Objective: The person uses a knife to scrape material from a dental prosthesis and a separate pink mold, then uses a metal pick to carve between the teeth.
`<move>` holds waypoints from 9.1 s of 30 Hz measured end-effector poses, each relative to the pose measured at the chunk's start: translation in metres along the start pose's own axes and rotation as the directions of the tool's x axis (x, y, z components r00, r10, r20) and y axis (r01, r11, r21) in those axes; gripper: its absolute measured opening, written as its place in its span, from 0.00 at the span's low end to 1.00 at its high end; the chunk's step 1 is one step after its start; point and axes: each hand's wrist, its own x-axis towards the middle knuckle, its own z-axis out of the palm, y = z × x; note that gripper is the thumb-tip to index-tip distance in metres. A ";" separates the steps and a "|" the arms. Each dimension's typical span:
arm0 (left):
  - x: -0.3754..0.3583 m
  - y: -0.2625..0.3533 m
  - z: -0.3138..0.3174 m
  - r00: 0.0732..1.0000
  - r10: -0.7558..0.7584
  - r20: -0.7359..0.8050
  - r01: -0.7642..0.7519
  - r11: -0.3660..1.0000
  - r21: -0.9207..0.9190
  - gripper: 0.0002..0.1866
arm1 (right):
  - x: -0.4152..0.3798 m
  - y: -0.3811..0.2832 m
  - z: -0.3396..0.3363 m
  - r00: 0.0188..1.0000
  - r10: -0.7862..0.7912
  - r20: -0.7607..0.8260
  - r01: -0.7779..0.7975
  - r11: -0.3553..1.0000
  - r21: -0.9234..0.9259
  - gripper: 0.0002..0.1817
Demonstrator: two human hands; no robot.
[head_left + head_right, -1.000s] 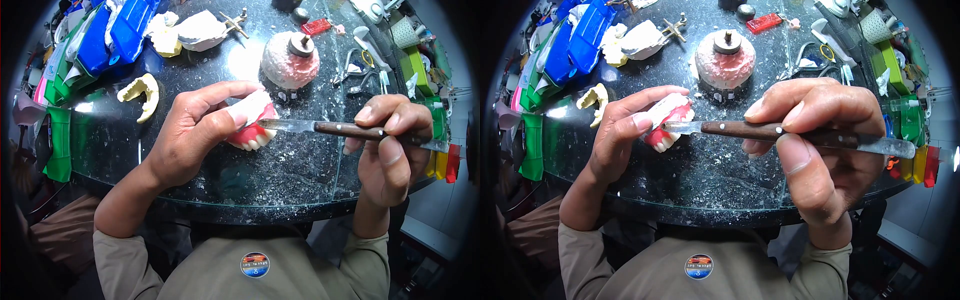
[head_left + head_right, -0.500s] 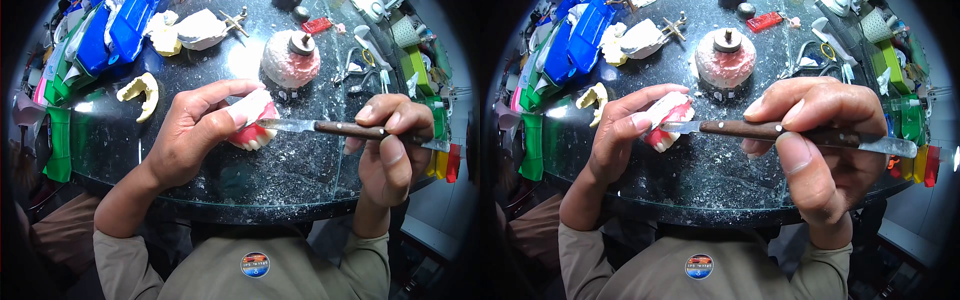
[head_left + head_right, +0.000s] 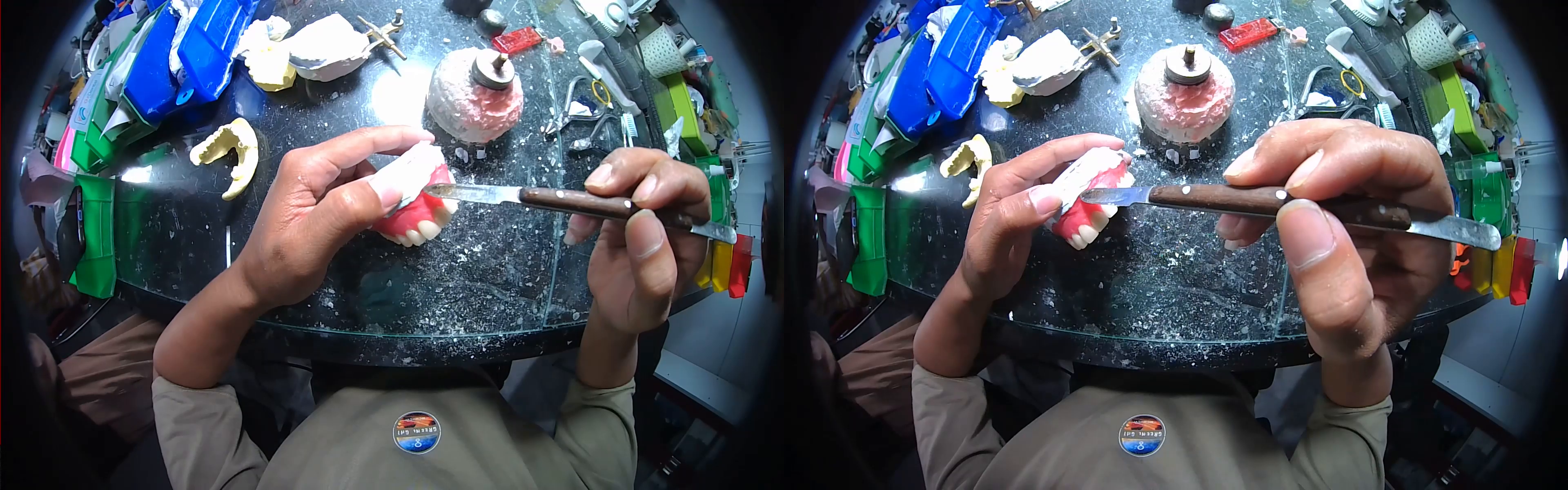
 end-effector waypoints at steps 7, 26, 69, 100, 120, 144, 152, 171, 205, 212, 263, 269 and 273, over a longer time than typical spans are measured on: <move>0.000 0.000 0.002 1.000 0.013 -0.015 -0.014 0.999 -0.037 0.36 | 0.001 -0.002 -0.001 0.999 0.024 -0.040 -0.025 1.000 -0.007 0.10; 0.000 0.000 0.004 1.000 0.020 -0.014 -0.021 0.995 -0.098 0.36 | 0.001 -0.001 -0.001 1.000 0.018 -0.022 -0.018 1.000 -0.008 0.10; 0.003 -0.005 -0.001 0.995 0.103 0.009 -0.097 0.963 -0.251 0.39 | 0.016 0.035 -0.041 0.933 0.084 -0.350 -0.018 0.982 0.188 0.11; 0.004 -0.012 -0.003 0.984 0.167 -0.057 -0.174 0.969 -0.174 0.37 | 0.013 0.048 -0.038 0.956 0.153 -0.251 -0.114 0.980 0.164 0.08; 0.003 -0.017 -0.002 0.950 0.305 -0.070 -0.300 0.951 0.082 0.37 | 0.007 -0.002 -0.003 0.970 -0.203 0.134 0.232 0.938 -0.257 0.12; 0.003 -0.017 -0.002 0.955 0.289 -0.070 -0.286 0.957 0.050 0.38 | 0.008 -0.005 -0.005 0.963 -0.195 0.186 0.237 0.942 -0.239 0.11; 0.003 -0.015 -0.002 0.956 0.286 -0.061 -0.284 0.958 0.043 0.38 | 0.007 -0.010 -0.005 0.962 -0.178 0.207 0.229 0.939 -0.257 0.11; 0.003 -0.015 -0.002 0.964 0.261 -0.053 -0.260 0.965 0.035 0.38 | 0.011 -0.010 -0.009 0.939 -0.198 0.280 0.279 0.916 -0.289 0.11; 0.002 -0.012 -0.001 0.978 0.203 -0.043 -0.204 0.979 -0.029 0.38 | 0.007 -0.010 -0.008 0.949 -0.203 0.241 0.265 0.927 -0.266 0.11; 0.003 -0.013 -0.001 0.975 0.219 -0.032 -0.220 0.975 -0.034 0.38 | 0.005 -0.005 -0.010 0.960 -0.203 0.190 0.236 0.957 -0.167 0.13; 0.002 -0.013 -0.002 0.973 0.229 0.010 -0.229 0.973 -0.039 0.40 | 0.001 -0.008 -0.008 0.986 -0.115 0.118 0.132 0.981 -0.140 0.13; 0.002 -0.013 -0.003 0.973 0.232 0.014 -0.232 0.972 -0.036 0.39 | 0.002 -0.007 -0.006 0.987 -0.117 0.110 0.133 0.978 -0.160 0.12; 0.002 -0.012 -0.002 0.973 0.230 0.008 -0.230 0.973 -0.035 0.39 | 0.003 -0.008 -0.006 0.986 -0.117 0.120 0.136 0.977 -0.166 0.12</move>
